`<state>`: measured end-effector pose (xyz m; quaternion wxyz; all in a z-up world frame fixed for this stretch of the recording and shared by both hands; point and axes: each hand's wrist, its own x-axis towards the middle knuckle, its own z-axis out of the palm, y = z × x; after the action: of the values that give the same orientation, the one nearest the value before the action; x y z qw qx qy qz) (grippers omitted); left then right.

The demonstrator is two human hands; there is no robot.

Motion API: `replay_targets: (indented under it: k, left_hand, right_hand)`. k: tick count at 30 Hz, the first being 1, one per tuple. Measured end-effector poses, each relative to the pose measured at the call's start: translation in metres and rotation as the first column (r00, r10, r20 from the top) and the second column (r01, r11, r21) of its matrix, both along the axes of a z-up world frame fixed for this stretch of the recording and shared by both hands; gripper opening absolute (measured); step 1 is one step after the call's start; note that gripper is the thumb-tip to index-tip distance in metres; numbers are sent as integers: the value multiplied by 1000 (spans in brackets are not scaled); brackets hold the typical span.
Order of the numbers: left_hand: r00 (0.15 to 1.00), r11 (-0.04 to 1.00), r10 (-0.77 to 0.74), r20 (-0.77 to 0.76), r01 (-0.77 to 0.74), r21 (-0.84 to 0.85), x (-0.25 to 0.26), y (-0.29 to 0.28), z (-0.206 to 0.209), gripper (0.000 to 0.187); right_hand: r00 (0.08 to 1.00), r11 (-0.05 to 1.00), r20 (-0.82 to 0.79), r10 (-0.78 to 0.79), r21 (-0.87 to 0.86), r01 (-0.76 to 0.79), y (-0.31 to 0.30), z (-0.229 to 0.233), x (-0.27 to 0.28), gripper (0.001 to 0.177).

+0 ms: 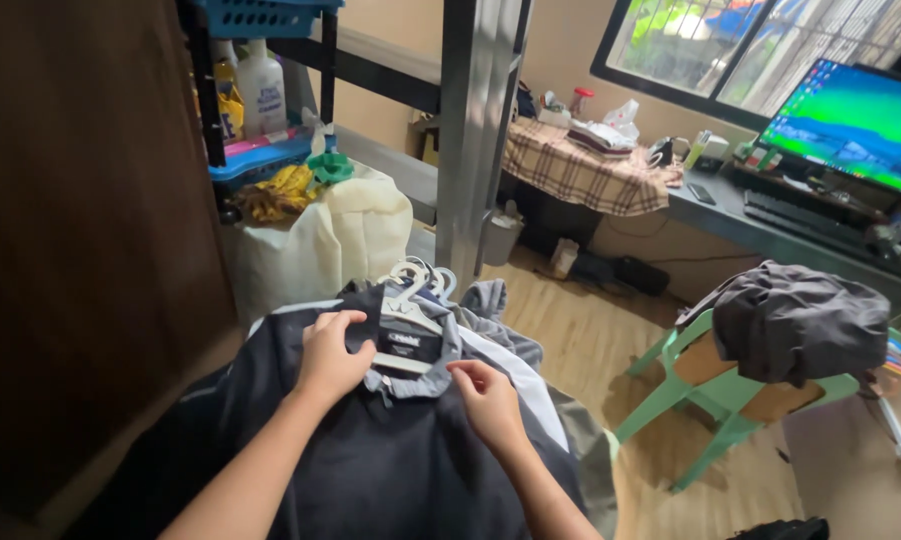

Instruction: Hang various items of clothing including t-shirts and jackets in a closet.

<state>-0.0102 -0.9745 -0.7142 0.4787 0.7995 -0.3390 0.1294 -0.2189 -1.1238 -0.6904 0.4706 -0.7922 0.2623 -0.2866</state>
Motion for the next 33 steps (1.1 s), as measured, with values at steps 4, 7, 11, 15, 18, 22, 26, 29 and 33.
replay_targets:
  k: [4, 7, 11, 15, 18, 22, 26, 29, 33]
  left_hand:
    - [994, 981, 59, -89, -41, 191, 4, -4, 20, 42]
    - [994, 954, 14, -108, 19, 299, 11, -12, 20, 41]
    - [993, 955, -52, 104, 20, 295, 17, -23, 11, 54]
    - [970, 959, -66, 234, -4, 284, 17, -25, 2, 69]
    - [961, 971, -38, 273, -29, 238, 8, -19, -1, 67]
    - [956, 979, -24, 291, -37, 202, 4, -17, -6, 64]
    - [962, 983, 0, 272, -50, 176, 0, -12, -1, 58]
    - [969, 988, 14, 248, -52, 144, 4, -13, -2, 56]
    - [983, 984, -31, 179, -2, 177, 13, -12, -2, 52]
  right_hand:
    - [997, 995, -28, -67, -69, 65, 1, -4, 22, 21]
    - [994, 949, -13, -109, -301, 100, 7, -2, 35, 19]
    - [981, 826, -48, -190, -548, 133, 14, -3, 51, 30]
    - [984, 737, -55, -168, -670, 88, 10, -14, 68, 65]
    - [974, 641, -21, -226, -756, 132, 12, -34, 69, 67]
    - [957, 603, 83, -278, -760, 241, 27, -41, 63, 59]
    - [944, 645, 67, -323, -714, 271, 32, -39, 64, 63]
    - [938, 652, 75, -340, -700, 292, 29, -42, 64, 64]
    - [931, 654, 79, -356, -691, 308, 31, -39, 62, 64]
